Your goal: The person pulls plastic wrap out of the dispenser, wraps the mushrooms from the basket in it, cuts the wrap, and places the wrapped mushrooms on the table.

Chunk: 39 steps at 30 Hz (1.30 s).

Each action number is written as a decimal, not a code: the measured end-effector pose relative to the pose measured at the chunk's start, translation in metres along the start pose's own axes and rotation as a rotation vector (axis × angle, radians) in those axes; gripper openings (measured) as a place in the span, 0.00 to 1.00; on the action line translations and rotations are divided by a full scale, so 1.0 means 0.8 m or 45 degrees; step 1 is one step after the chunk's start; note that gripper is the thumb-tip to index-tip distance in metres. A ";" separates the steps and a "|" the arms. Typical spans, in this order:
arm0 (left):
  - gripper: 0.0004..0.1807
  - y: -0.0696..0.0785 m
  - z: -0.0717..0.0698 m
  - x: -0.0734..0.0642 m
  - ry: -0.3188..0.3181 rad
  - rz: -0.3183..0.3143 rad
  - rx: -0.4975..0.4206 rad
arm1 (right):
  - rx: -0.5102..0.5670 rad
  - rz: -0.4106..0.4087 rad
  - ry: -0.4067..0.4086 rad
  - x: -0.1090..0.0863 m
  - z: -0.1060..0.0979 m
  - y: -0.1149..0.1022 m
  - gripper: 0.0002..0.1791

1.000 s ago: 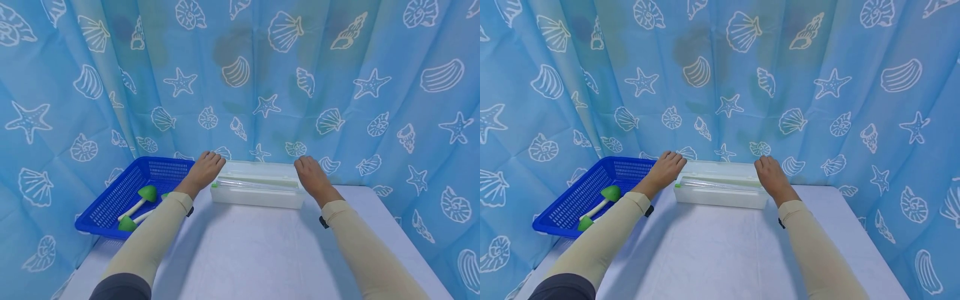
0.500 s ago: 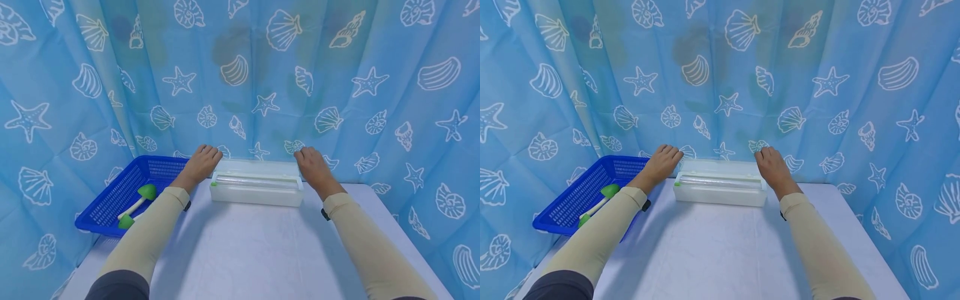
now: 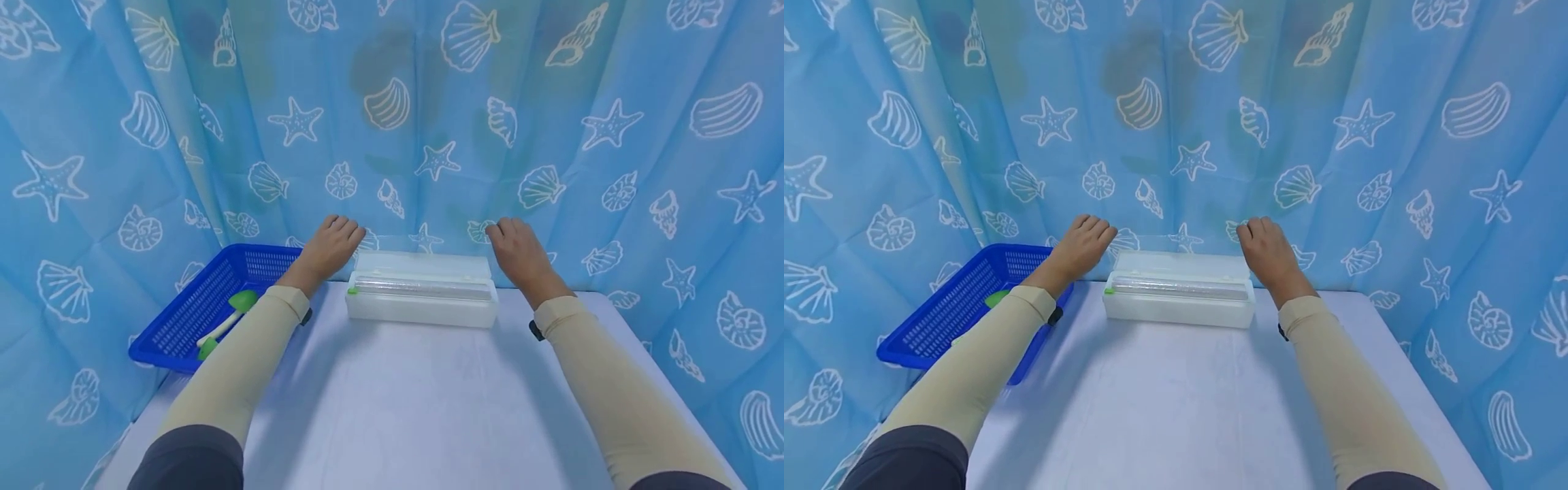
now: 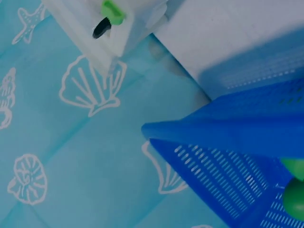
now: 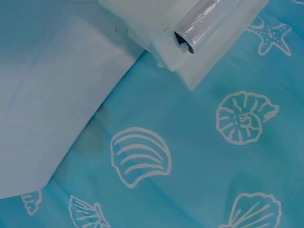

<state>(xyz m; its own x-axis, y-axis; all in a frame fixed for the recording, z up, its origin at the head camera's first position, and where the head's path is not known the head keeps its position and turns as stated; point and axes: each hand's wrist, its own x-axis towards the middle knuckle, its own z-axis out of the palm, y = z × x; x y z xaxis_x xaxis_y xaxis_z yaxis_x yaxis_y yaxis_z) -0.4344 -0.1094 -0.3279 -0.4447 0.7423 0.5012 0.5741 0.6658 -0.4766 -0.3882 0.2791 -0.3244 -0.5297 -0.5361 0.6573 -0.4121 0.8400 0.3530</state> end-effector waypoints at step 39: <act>0.05 -0.040 -0.053 0.037 0.264 0.063 0.041 | -0.086 -0.004 0.159 0.045 -0.048 0.022 0.09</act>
<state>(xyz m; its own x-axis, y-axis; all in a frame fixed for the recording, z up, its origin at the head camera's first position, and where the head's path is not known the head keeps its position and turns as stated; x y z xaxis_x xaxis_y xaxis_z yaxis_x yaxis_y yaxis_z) -0.4367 -0.1118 -0.2669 -0.2636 0.7451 0.6127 0.5681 0.6332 -0.5256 -0.3861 0.2775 -0.2692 -0.4301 -0.5278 0.7324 -0.3603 0.8443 0.3967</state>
